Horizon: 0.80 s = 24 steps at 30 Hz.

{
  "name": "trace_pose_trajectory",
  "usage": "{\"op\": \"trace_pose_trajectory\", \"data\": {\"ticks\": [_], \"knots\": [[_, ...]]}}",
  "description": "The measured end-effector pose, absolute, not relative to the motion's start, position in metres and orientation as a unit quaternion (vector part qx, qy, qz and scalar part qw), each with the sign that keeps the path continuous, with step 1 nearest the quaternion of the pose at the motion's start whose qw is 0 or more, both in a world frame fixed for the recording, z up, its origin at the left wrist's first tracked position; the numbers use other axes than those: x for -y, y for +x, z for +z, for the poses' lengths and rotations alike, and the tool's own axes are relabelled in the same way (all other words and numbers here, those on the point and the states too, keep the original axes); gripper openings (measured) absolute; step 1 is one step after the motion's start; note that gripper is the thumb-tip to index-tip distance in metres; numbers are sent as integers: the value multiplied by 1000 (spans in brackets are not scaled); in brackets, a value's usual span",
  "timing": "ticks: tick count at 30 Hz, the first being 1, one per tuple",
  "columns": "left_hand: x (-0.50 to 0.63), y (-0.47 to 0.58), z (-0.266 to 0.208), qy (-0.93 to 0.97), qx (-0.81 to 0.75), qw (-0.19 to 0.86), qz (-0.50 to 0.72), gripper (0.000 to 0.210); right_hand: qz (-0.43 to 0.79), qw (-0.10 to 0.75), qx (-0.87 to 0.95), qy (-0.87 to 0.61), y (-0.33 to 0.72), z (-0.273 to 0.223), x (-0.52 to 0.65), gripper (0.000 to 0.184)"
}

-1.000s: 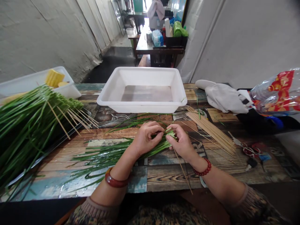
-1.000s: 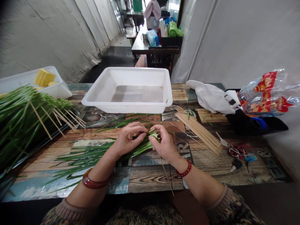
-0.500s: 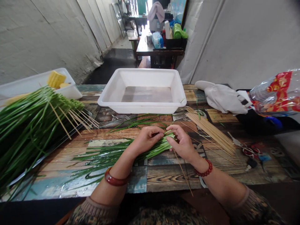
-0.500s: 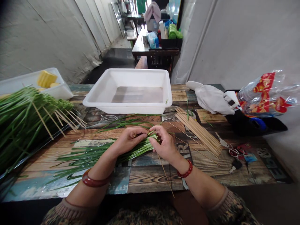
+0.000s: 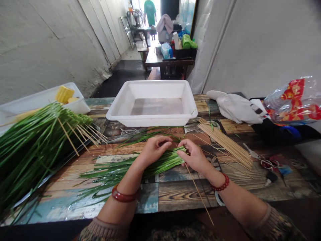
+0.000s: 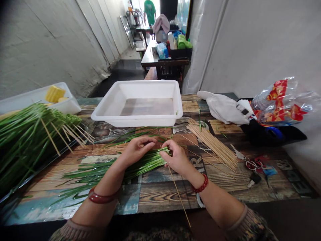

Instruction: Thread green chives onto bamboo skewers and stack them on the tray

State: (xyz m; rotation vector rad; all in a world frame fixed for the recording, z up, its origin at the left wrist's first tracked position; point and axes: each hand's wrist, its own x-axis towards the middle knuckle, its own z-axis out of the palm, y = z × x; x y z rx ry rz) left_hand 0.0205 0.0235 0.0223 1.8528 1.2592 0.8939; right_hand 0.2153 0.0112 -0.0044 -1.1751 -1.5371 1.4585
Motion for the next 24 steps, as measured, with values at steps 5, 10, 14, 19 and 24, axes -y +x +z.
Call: {"op": "trace_pose_trajectory", "data": {"ticks": [5,10,14,19,24], "knots": [[-33,15,21,735,-538,231,342,18,561,351,596,-454,215,-10,-15,18],[-47,25,21,782,-500,220,300,29,555,360,611,-436,217,-9,-15,18],[-59,37,21,809,-492,217,239,43,548,363,624,-423,217,-10,-15,19],[-62,39,23,824,-518,156,171,20,548,368,627,-414,217,-12,-14,19],[-53,10,37,766,-568,128,273,16,534,381,633,-410,217,-7,-10,20]]}}
